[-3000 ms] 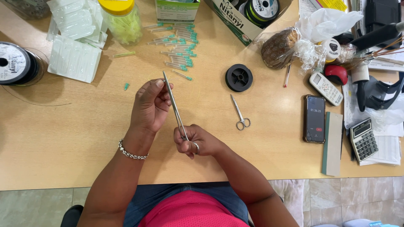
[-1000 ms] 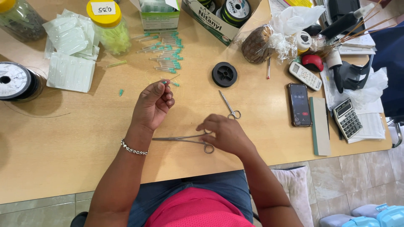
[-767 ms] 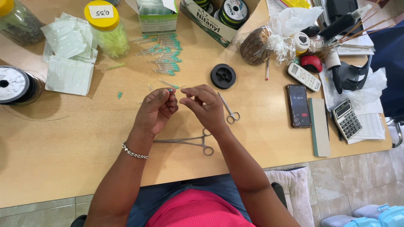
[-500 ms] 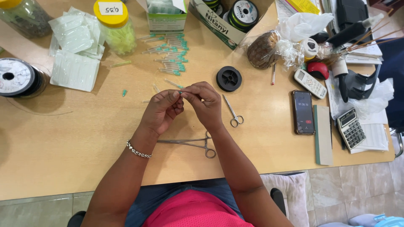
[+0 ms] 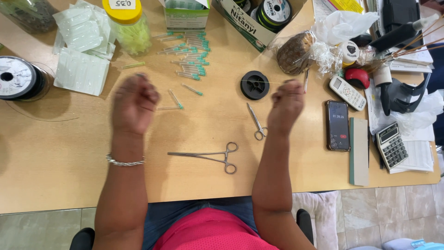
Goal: The person assembles a surgical suture by threading a green filament through a small plastic tube and securing it with a green cap. They use scissors to cut the filament and forceps to adjust the assembly. The process is repeated for multiple units on a cluttered work table.
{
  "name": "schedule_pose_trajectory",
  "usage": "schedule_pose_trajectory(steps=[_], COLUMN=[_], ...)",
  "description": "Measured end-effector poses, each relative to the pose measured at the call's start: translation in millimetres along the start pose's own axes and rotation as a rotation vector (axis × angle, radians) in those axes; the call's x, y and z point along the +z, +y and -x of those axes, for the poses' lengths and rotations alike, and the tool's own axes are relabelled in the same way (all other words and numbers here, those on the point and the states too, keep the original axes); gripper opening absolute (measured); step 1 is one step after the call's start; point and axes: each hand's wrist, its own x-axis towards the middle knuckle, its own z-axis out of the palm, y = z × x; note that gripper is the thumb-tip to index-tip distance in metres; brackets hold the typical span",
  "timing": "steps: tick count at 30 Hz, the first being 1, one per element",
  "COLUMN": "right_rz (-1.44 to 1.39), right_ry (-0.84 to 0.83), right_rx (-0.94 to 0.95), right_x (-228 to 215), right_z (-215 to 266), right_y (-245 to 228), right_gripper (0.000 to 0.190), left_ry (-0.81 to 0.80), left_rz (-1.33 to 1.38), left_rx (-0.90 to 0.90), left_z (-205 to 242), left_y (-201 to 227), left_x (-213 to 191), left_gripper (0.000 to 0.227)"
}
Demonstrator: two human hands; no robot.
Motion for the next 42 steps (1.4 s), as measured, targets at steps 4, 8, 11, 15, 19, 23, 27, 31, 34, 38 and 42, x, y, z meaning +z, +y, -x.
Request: schedule_pose_trajectory(steps=[4, 8, 11, 15, 19, 23, 27, 31, 34, 38, 42], right_rz=[-0.267, -0.425, -0.451, -0.526, -0.542, -0.420, 0.408, 1.433, 1.246, 1.303, 1.312], right_ry=[0.456, 0.565, 0.646, 0.804, 0.865, 0.746, 0.205, -0.637, -0.601, -0.645, -0.709], right_rx=[0.089, 0.072, 0.069, 0.049, 0.066, 0.041, -0.109, -0.463, -0.818, -0.864, -0.879], right_x=[-52.2, -106.1, -120.7, -138.2, -159.3, -97.6, -17.9, 48.0, 68.3, 67.7, 59.9], right_z=[-29.0, -43.6, -46.9, -51.3, -52.6, -39.4, -8.4, 45.2, 64.2, 68.4, 70.5], right_y=[-11.2, 10.9, 15.6, 17.1, 17.7, -2.0, 16.3, 33.9, 30.8, 35.9, 49.6], right_gripper=[0.014, 0.013, 0.020, 0.023, 0.028, 0.022, 0.026, 0.020, 0.025, 0.018, 0.009], left_ry=[0.087, 0.160, 0.120, 0.114, 0.002, 0.475, 0.387, 0.358, 0.039, -0.313, -0.426], left_rz=[0.246, 0.324, 0.375, 0.399, 0.493, 0.103, -1.282, -1.878, -1.816, -1.835, -1.907], left_rx=[0.188, 0.301, 0.348, 0.375, 0.439, 0.647, 0.756, 0.954, 1.334, 1.390, 1.383], left_z=[-1.1, 4.2, 4.7, 6.3, 6.1, 11.9, -1.6, 2.9, 12.1, 30.6, 35.1], left_y=[56.3, 86.6, 93.4, 97.5, 104.6, 105.1, 70.4, 41.5, 5.5, -50.0, -65.5], left_x=[-40.6, -73.0, -95.7, -105.9, -150.9, -73.4, -68.7, -33.7, 2.9, 47.0, 49.0], left_gripper=[0.017, 0.028, 0.022, 0.021, 0.020, 0.019, 0.016, 0.047, 0.029, 0.018, 0.010])
